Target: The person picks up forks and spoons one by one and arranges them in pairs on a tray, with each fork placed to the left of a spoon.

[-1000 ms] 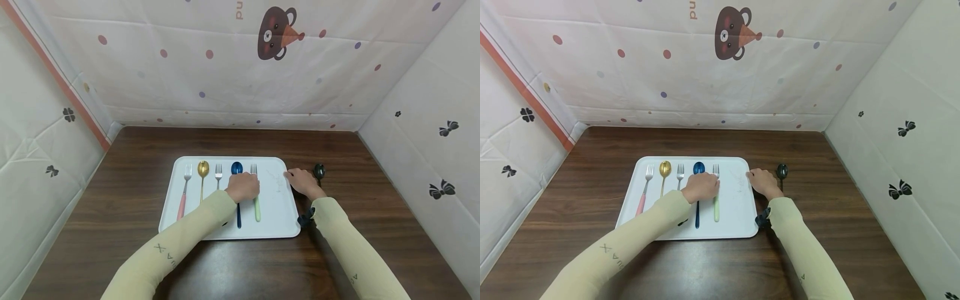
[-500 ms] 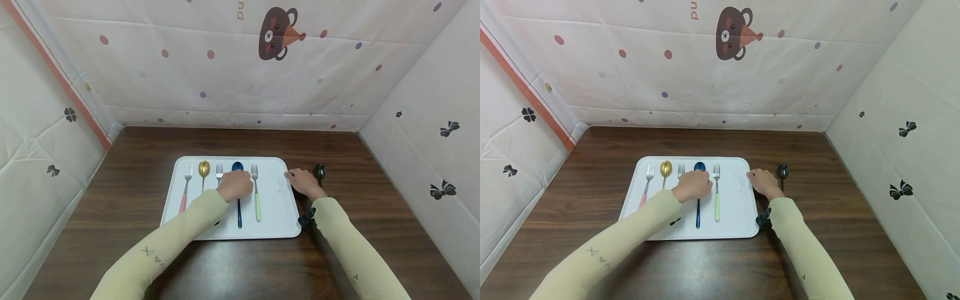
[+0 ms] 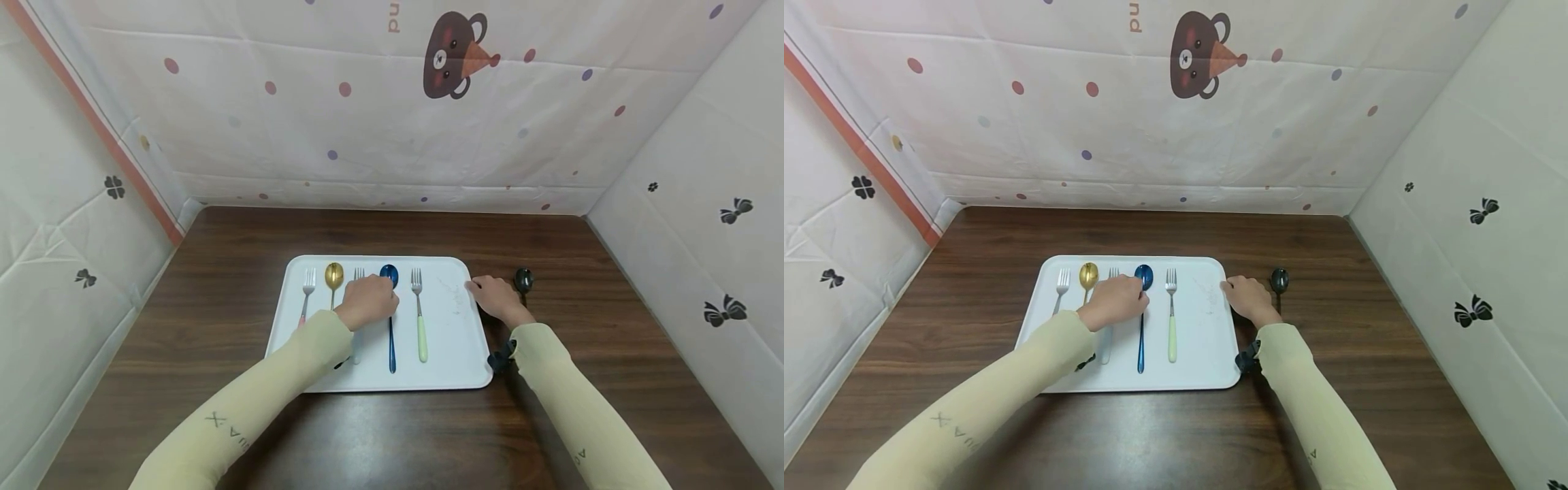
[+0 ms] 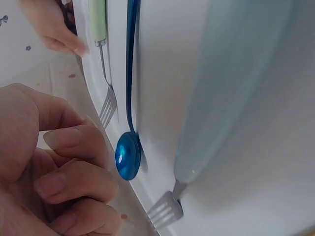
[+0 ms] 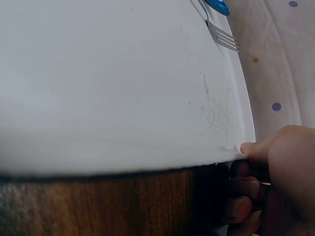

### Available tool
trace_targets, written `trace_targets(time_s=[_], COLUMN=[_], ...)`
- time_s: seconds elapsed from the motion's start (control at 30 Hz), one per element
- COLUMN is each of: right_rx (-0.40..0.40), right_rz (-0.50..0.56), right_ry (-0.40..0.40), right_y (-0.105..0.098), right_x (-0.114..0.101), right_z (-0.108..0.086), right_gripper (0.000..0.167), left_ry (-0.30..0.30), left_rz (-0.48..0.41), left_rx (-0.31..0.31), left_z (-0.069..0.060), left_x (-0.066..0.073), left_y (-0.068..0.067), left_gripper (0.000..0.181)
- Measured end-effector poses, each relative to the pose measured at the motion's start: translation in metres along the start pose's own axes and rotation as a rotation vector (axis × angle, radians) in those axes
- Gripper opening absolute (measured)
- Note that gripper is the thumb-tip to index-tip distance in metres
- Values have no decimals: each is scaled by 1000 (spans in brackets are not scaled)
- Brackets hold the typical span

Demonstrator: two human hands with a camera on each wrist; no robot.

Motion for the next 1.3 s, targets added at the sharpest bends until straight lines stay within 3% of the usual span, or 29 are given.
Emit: trace_targets(time_s=[0.2, 0.37, 0.9, 1.3], right_rx=[-3, -3, 6, 0], right_rz=[-4, -5, -8, -8], right_ry=[1, 8, -3, -5], right_y=[1, 0, -1, -1], right_x=[0, 0, -1, -1], right_z=[1, 1, 0, 1], right_gripper=[53, 53, 53, 52], left_ry=[-6, 1, -24, -88], left_rz=[-2, 3, -29, -90], left_rx=[-15, 7, 39, 65], left_z=[-3, -4, -10, -17], left_x=[-8, -15, -37, -72], left_y=[-3, -6, -12, -21], left_gripper=[29, 23, 27, 23])
Point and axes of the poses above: each hand's wrist, its own z-axis towards the middle knuckle, its own y-axis out of the palm, x = y × z, the point moved 3 cm from there along z, towards the middle knuckle, and after that the axes turned 1 degree about -z, right-handed, at the moved point
